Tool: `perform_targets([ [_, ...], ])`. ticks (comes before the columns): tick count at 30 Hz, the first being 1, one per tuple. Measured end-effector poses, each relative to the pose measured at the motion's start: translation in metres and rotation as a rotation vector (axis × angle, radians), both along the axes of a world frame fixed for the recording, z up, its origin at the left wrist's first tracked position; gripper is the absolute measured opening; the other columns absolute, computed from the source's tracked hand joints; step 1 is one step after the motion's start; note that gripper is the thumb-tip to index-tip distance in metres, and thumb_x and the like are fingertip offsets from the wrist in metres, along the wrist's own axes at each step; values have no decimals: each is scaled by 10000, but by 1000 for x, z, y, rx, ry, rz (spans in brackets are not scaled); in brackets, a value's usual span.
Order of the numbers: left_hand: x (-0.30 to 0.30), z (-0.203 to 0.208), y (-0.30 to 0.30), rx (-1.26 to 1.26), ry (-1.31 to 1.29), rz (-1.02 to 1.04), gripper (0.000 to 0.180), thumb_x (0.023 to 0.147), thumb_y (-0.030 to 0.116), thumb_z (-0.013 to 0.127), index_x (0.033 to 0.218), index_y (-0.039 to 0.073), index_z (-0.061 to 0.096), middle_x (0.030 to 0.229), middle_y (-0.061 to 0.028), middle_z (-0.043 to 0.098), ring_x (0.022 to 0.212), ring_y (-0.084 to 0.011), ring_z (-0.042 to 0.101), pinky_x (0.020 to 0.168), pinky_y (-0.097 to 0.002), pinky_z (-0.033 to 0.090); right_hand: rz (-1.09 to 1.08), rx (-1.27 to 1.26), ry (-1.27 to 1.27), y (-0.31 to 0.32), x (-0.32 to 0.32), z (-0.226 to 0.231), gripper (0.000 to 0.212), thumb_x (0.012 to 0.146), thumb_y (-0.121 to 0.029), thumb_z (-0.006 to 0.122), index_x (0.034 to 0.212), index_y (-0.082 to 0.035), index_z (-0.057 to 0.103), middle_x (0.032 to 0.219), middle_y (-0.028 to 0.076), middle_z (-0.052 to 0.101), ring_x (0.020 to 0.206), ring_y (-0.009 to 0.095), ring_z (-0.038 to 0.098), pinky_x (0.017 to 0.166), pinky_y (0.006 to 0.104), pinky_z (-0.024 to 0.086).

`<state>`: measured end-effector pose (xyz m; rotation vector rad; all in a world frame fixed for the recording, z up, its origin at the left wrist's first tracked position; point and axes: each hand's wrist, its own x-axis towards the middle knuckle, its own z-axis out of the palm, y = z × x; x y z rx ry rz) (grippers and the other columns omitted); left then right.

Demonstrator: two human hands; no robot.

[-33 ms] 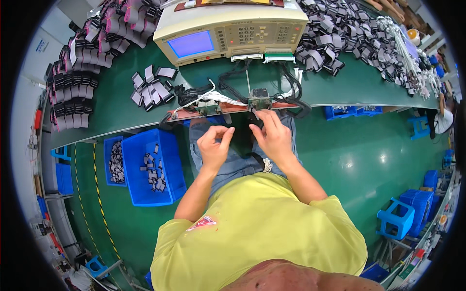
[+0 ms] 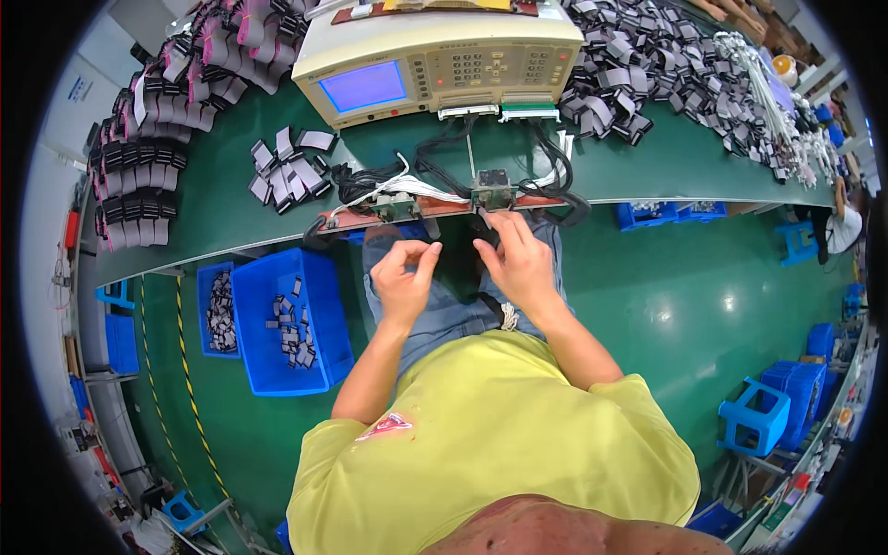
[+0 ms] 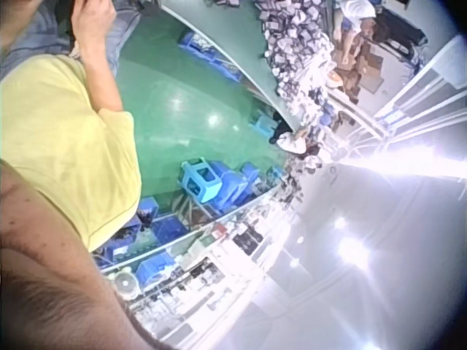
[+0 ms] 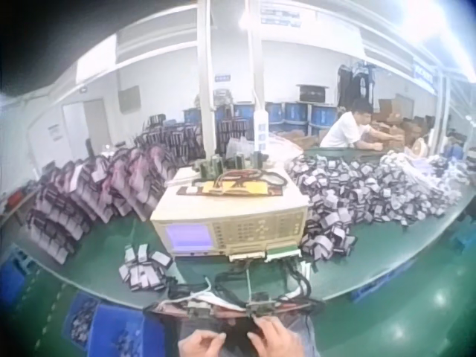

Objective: Testing small electronic ribbon cable assemblies using a specialized test fixture on an assembly line.

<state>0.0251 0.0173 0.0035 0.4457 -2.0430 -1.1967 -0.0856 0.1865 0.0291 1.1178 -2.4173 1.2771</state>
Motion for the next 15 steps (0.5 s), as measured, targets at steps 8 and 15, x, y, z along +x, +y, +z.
perform_targets([
  [8,0,20,-25,-183,166,137,252,895,17,792,1119,5,678,1231,-152,681,1016,-281,694,886,-367,562,56,71,43,7,6,9,497,889,-162,795,1327,-48,592,1243,130,641,912,371,726,706,437,611],
  [15,3,28,-99,-459,99,416,225,940,41,722,1157,4,679,1284,-178,665,1182,-372,630,982,-443,515,45,124,4,7,-1,10,467,908,-178,778,1327,-74,600,1171,129,662,867,373,719,686,442,597],
])
